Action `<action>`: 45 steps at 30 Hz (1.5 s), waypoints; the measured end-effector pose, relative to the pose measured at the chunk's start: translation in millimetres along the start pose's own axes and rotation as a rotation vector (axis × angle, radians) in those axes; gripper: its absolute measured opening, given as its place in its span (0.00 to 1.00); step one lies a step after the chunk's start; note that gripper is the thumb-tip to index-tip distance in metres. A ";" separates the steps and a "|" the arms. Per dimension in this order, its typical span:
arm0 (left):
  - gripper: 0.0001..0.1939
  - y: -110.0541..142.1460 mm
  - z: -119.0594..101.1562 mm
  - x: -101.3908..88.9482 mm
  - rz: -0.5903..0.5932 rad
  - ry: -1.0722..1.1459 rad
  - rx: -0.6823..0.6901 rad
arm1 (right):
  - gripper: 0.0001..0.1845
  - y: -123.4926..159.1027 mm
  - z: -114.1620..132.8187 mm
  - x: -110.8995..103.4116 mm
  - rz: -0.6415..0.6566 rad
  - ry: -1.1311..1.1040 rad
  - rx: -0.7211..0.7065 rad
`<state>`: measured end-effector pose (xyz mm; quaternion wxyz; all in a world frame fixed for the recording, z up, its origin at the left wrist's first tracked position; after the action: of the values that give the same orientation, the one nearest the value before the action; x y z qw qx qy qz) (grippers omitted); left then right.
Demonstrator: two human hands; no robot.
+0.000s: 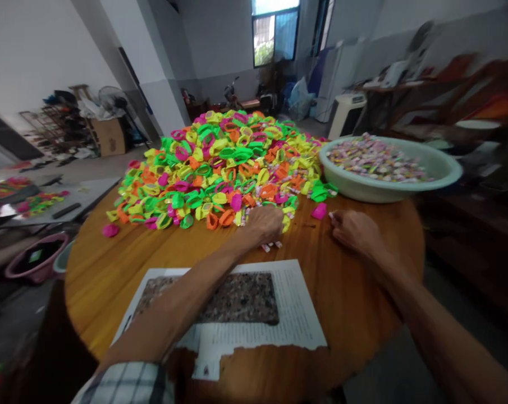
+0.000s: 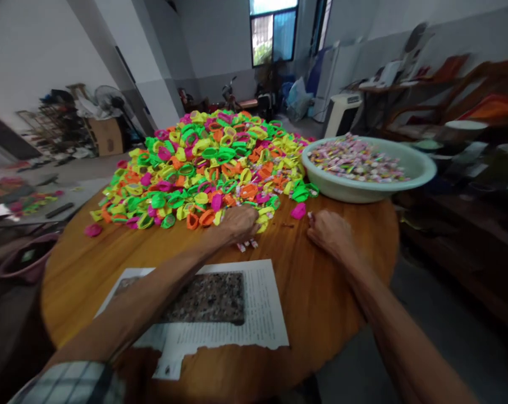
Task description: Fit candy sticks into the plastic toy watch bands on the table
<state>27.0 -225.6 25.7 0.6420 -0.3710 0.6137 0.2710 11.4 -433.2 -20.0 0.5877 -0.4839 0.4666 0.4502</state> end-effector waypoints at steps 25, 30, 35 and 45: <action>0.10 221.2 73.6 -34.3 -0.273 0.413 0.126 | 0.08 164.3 228.0 -30.3 -0.110 -0.667 -0.642; 0.10 225.6 70.7 -32.5 -0.336 0.358 0.133 | 0.08 167.8 230.5 -29.5 -0.095 -0.703 -0.680; 0.09 227.2 67.8 -33.4 -0.380 0.342 0.144 | 0.09 170.5 236.3 -28.2 -0.122 -0.604 -0.709; 0.08 229.2 66.7 -29.8 -0.446 0.345 0.159 | 0.09 179.8 255.5 -32.2 -0.254 -0.213 -0.844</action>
<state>-121.0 -35.9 20.3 0.5990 -0.4858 0.6365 0.0072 -141.2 -160.3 9.6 0.4343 -0.6854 0.1162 0.5727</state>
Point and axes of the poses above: each hand's wrist, its own y-axis away from the middle knuckle, its own x-axis out of the palm, z = x × y, the point moved 7 cm from there along -y, towards the middle knuckle, and after that the axes turned 6 degrees about -z, right-handed, at the moved point
